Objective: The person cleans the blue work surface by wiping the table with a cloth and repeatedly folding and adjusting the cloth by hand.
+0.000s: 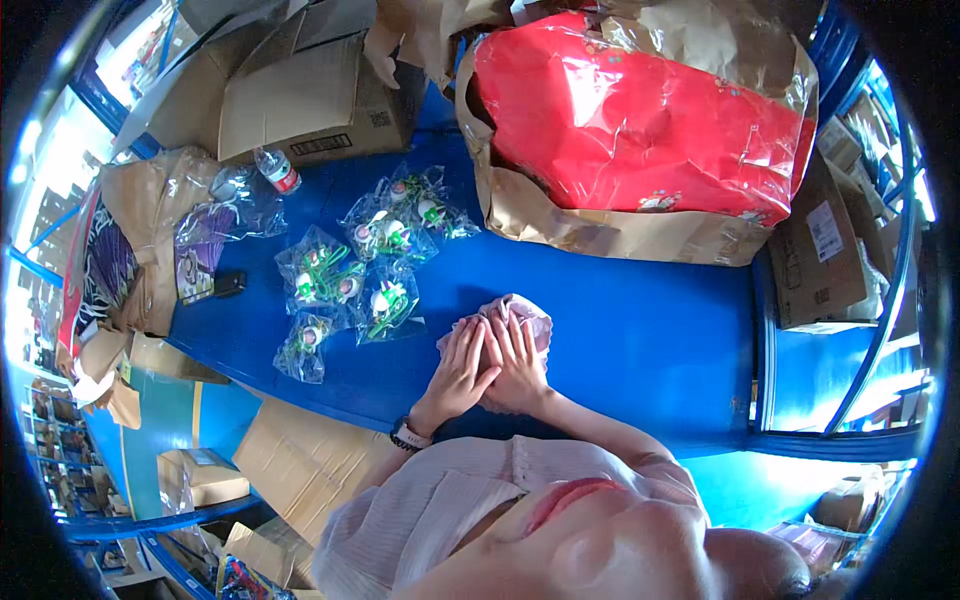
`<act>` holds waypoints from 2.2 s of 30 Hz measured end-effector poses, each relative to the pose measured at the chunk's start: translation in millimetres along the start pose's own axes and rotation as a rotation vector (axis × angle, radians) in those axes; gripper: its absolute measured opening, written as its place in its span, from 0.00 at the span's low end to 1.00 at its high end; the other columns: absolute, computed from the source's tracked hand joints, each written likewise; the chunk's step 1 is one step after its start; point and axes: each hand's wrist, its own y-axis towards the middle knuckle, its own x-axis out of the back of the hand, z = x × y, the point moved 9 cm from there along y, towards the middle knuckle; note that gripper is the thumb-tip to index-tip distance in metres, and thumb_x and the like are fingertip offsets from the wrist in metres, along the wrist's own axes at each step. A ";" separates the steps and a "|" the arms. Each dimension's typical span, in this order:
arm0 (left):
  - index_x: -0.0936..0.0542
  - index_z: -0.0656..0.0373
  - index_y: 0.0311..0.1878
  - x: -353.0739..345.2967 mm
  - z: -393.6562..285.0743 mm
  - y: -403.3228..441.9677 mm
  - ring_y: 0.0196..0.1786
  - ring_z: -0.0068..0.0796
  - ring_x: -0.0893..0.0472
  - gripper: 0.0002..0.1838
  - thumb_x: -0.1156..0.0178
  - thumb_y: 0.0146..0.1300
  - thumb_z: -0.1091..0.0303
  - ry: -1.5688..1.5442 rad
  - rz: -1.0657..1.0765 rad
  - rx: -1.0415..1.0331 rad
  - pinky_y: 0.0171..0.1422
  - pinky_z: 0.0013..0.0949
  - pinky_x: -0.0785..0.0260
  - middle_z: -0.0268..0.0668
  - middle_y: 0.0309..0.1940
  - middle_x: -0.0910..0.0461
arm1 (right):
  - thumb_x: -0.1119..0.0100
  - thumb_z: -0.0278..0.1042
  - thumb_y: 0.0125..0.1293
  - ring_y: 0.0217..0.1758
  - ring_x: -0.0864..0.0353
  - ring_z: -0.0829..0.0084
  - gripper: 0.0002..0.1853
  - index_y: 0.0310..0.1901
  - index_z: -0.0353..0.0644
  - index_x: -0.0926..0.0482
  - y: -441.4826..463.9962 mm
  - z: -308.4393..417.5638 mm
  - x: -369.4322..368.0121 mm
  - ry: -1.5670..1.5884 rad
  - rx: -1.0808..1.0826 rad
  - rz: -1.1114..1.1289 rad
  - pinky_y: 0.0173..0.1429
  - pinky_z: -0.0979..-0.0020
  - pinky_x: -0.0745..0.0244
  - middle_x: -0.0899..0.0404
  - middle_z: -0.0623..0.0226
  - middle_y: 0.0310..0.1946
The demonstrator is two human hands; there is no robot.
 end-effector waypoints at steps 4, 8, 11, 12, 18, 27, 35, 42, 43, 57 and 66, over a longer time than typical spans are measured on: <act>0.41 0.66 0.69 3.6 4.5 -8.0 0.72 0.56 0.44 0.35 0.42 0.62 0.62 0.100 -0.010 0.024 0.72 0.48 0.46 0.55 0.69 0.44 | 0.44 0.55 0.56 0.73 0.43 0.51 0.42 0.68 0.38 0.40 2.4 -11.9 13.2 0.132 -0.051 0.030 0.75 0.52 0.53 0.39 0.51 0.68; 0.36 0.62 0.67 16.2 6.6 -14.3 0.70 0.54 0.40 0.33 0.40 0.61 0.62 0.217 0.031 0.072 0.71 0.47 0.44 0.51 0.69 0.41 | 0.42 0.53 0.55 0.72 0.42 0.56 0.41 0.68 0.39 0.40 -2.4 -35.7 16.5 0.128 -0.096 0.068 0.74 0.55 0.50 0.37 0.54 0.67; 0.34 0.60 0.66 22.1 14.2 -22.5 0.70 0.52 0.38 0.31 0.39 0.61 0.62 0.196 0.036 0.123 0.71 0.46 0.43 0.48 0.69 0.40 | 0.41 0.50 0.56 0.71 0.38 0.59 0.39 0.67 0.41 0.38 -2.7 -50.1 28.0 0.090 -0.102 0.040 0.74 0.58 0.48 0.35 0.56 0.66; 0.34 0.59 0.66 24.3 18.8 -24.4 0.70 0.51 0.38 0.30 0.40 0.61 0.63 0.138 0.024 0.154 0.71 0.45 0.43 0.47 0.69 0.40 | 0.41 0.50 0.56 0.71 0.38 0.59 0.39 0.67 0.41 0.38 -4.2 -55.8 32.0 0.089 -0.105 0.040 0.74 0.58 0.48 0.35 0.56 0.66; 0.31 0.58 0.63 52.9 44.8 -42.5 0.68 0.48 0.35 0.26 0.41 0.61 0.66 0.069 -0.048 0.216 0.68 0.43 0.41 0.44 0.66 0.36 | 0.41 0.48 0.53 0.67 0.34 0.56 0.37 0.65 0.44 0.36 -47.5 -178.3 59.9 -0.155 -0.425 -0.061 0.70 0.56 0.42 0.33 0.55 0.64; 0.28 0.57 0.57 90.9 50.0 -80.5 0.62 0.43 0.30 0.21 0.41 0.59 0.69 0.177 -0.187 0.322 0.65 0.42 0.39 0.40 0.60 0.30 | 0.46 0.53 0.57 0.66 0.35 0.53 0.37 0.65 0.40 0.38 -100.1 -347.9 95.6 -0.379 -0.854 -0.162 0.69 0.56 0.42 0.35 0.52 0.64; 0.26 0.57 0.54 75.8 43.3 -96.0 0.59 0.43 0.28 0.18 0.43 0.60 0.71 0.310 -0.194 0.346 0.63 0.40 0.40 0.40 0.56 0.27 | 0.54 0.55 0.58 0.65 0.43 0.36 0.42 0.66 0.29 0.42 -69.9 -278.9 48.5 -0.514 -0.795 -0.167 0.71 0.37 0.57 0.42 0.36 0.64; 0.24 0.56 0.48 81.2 49.8 -104.2 0.57 0.41 0.25 0.13 0.42 0.59 0.73 0.230 -0.285 0.398 0.62 0.41 0.38 0.36 0.50 0.23 | 0.45 0.47 0.48 0.60 0.40 0.32 0.38 0.57 0.24 0.34 0.4 -19.2 5.3 -0.051 -0.152 -0.099 0.65 0.31 0.51 0.38 0.35 0.58; 0.24 0.56 0.47 81.3 51.5 -105.4 0.57 0.40 0.25 0.12 0.42 0.59 0.73 0.210 -0.303 0.404 0.61 0.40 0.38 0.35 0.49 0.22 | 0.44 0.49 0.49 0.62 0.40 0.35 0.38 0.59 0.28 0.33 -2.5 8.3 -3.5 -0.053 -0.080 -0.021 0.67 0.35 0.50 0.38 0.38 0.60; 0.23 0.55 0.42 83.0 51.2 -104.4 0.56 0.38 0.24 0.09 0.41 0.57 0.76 0.187 -0.338 0.382 0.61 0.41 0.36 0.31 0.45 0.20 | 0.40 0.52 0.58 0.69 0.36 0.56 0.35 0.66 0.48 0.35 -110.2 -226.8 88.0 -0.255 -0.597 -0.051 0.73 0.48 0.49 0.33 0.60 0.65; 0.23 0.55 0.42 81.2 49.9 -107.0 0.54 0.37 0.23 0.10 0.41 0.56 0.76 0.209 -0.362 0.344 0.60 0.40 0.36 0.31 0.44 0.20 | 0.53 0.50 0.63 0.72 0.49 0.40 0.36 0.65 0.30 0.38 -126.0 -301.9 124.0 -0.635 -0.757 -0.240 0.74 0.42 0.57 0.41 0.40 0.66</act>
